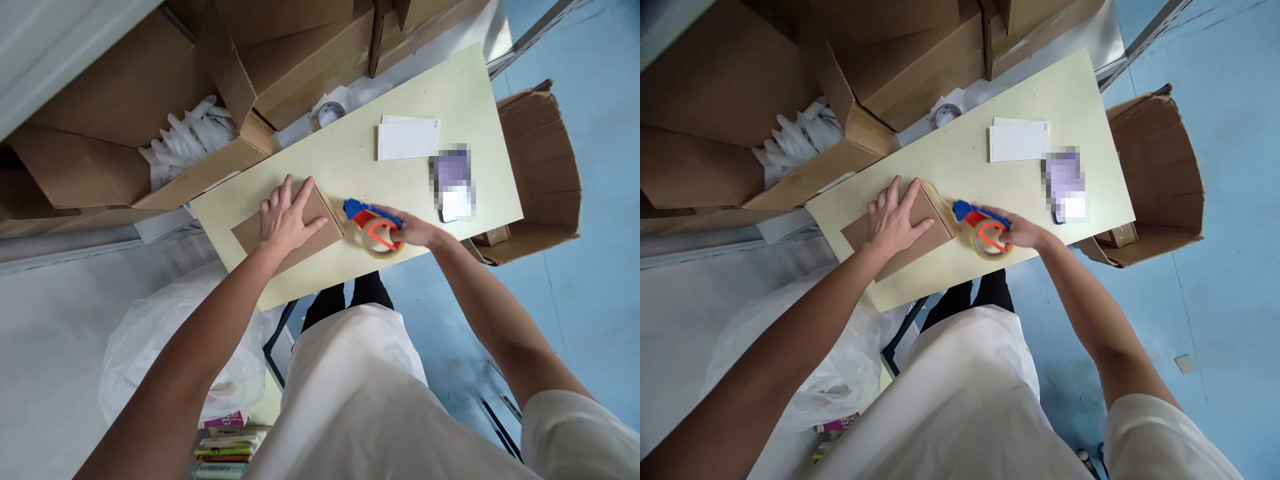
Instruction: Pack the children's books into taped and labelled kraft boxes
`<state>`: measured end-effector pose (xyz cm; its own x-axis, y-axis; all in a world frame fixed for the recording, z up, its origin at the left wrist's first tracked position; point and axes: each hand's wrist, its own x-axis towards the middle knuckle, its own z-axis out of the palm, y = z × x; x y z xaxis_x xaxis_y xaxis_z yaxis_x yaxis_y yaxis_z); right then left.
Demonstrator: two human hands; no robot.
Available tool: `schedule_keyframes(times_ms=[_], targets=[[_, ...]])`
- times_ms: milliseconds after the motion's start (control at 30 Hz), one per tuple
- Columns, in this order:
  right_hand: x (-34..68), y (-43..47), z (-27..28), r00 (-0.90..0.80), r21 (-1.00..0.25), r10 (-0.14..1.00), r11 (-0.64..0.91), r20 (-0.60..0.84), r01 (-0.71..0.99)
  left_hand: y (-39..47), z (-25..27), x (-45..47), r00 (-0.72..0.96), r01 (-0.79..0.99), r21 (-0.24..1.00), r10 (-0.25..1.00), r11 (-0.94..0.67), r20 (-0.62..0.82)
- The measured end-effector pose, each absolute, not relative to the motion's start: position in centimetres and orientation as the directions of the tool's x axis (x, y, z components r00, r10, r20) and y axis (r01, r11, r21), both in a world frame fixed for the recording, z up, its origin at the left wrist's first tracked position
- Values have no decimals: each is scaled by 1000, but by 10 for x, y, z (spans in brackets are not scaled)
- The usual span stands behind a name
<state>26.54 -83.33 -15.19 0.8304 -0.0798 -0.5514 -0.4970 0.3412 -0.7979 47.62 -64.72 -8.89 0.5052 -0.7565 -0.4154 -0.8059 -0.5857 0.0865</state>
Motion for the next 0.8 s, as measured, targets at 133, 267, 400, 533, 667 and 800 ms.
schedule_keyframes(times_ms=[133, 267, 400, 533, 667, 800], targets=[[210, -787, -159, 795, -733, 2, 385, -606, -560, -650, -89, 473, 523, -794, 89, -750, -602, -405], [208, -748, -167, 757, -751, -206, 436, -620, -496, -651, -98, 472, 622, -710, 112, -694, -695, -361], [261, -771, -166, 763, -805, -314, 409, -566, -429, -642, -104, 474, 728, -570, 124, -569, -812, -382], [330, -820, -157, 879, -870, -187, 331, -439, -364, -634, -96, 483, 665, -661, 115, -649, -742, -369], [369, -842, -152, 899, -874, -109, 310, -424, -374, -640, -91, 498, 504, -792, 170, -786, -586, -359], [369, -842, -153, 888, -865, -87, 288, -452, -412, -645, -94, 504, 499, -789, 175, -781, -588, -375]])
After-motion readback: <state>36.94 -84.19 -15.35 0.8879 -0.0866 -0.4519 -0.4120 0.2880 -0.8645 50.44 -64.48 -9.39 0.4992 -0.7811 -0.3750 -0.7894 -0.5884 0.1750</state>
